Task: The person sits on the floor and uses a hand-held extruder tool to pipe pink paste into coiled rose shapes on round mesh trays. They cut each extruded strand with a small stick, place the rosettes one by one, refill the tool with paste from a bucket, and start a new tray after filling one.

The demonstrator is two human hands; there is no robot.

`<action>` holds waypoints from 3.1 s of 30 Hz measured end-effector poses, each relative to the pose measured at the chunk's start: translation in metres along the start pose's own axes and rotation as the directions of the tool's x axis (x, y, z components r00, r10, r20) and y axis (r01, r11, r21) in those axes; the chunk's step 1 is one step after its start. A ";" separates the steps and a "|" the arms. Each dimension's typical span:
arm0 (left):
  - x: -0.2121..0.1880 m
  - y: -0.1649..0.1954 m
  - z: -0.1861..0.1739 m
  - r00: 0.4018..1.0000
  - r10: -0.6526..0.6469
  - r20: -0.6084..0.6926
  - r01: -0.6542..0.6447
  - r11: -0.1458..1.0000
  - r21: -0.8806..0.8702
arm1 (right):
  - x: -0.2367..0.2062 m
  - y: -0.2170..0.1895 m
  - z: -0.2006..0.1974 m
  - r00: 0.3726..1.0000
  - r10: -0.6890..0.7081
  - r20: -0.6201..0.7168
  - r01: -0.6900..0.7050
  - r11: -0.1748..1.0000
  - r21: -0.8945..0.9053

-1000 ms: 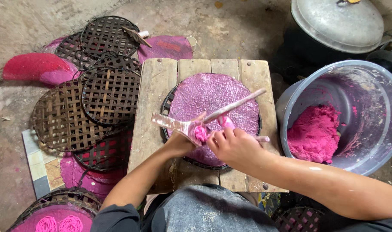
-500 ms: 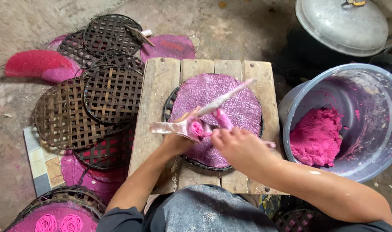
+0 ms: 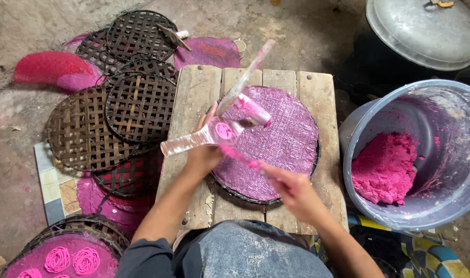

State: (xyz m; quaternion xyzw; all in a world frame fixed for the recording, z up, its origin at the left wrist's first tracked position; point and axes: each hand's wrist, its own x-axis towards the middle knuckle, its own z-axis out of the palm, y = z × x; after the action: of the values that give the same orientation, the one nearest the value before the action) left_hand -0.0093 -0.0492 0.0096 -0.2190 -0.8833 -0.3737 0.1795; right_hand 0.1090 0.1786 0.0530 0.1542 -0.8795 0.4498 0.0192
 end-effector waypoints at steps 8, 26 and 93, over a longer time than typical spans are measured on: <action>0.000 -0.004 0.028 0.996 -0.009 0.094 0.009 1.000 -0.008 | -0.001 0.007 0.009 0.987 0.153 -0.059 -0.153 0.988 -0.002; -0.084 0.057 0.077 0.432 0.488 0.759 0.902 -0.253 -0.350 | -0.031 0.072 -0.014 0.832 0.004 -0.555 0.501 0.424 0.754; 0.035 -0.052 0.055 0.979 -0.193 0.071 -0.079 -0.671 -0.737 | 0.077 0.016 -0.063 0.505 0.669 0.546 -0.646 0.712 -0.275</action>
State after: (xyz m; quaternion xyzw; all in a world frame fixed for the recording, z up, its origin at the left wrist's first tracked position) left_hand -0.0738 -0.0318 -0.0399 -0.1595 -0.0136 -0.9831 -0.0890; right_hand 0.0249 0.2179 0.0910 -0.0547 -0.8354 0.3321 -0.4345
